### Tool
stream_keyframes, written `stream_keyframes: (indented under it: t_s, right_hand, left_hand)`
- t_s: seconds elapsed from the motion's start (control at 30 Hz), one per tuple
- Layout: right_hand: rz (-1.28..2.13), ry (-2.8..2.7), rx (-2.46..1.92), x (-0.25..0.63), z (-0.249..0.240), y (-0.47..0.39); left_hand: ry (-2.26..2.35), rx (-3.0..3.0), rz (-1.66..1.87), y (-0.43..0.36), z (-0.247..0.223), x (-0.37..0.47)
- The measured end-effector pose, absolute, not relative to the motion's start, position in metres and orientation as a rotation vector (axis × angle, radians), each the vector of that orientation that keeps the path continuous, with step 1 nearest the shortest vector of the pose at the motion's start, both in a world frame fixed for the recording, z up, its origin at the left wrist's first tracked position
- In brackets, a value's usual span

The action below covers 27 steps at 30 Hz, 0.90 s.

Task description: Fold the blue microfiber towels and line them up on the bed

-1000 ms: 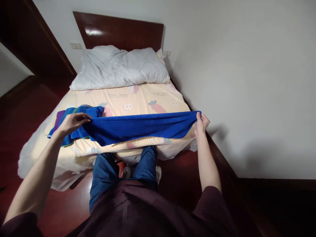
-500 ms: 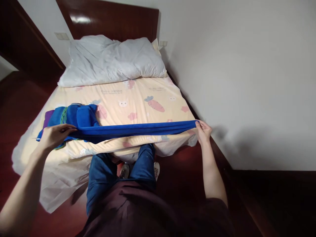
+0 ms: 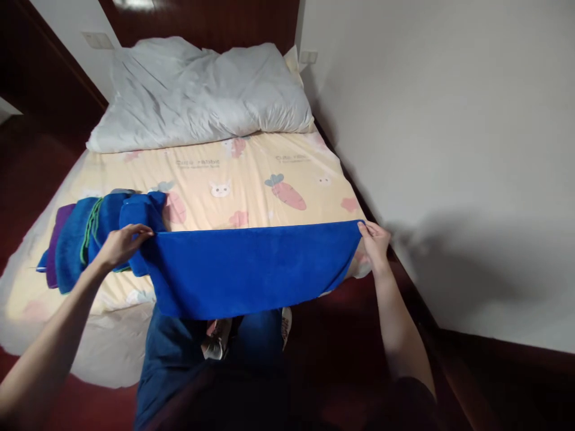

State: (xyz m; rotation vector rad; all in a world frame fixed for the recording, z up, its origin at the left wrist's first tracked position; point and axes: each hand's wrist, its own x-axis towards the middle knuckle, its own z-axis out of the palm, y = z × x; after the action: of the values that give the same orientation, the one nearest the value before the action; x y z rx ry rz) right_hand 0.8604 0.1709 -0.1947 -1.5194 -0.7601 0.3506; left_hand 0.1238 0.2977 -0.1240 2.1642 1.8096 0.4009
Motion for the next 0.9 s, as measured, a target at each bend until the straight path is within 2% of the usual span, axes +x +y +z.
stream_keyframes:
  t_s: [0.27,0.4,0.63,0.9]
  right_hand:
    - [0.457,-0.707,-1.689,0.854,-0.308,0.332]
    - [0.48,-0.652,-1.771,0.847,-0.354,0.379]
    - [0.408,-0.679,-1.813,0.856,-0.382,0.418]
    - [0.073,-0.97,-2.127,0.808,-0.352,0.414]
  left_hand:
    - [1.943,2.092,0.095,0.427,-0.268,0.163]
    - [2.063,1.977,0.037,0.453,-0.313,0.169]
    - [2.196,1.968,0.349,0.471,-0.335,0.182]
    - [2.17,1.996,0.541,0.44,-0.321,0.214]
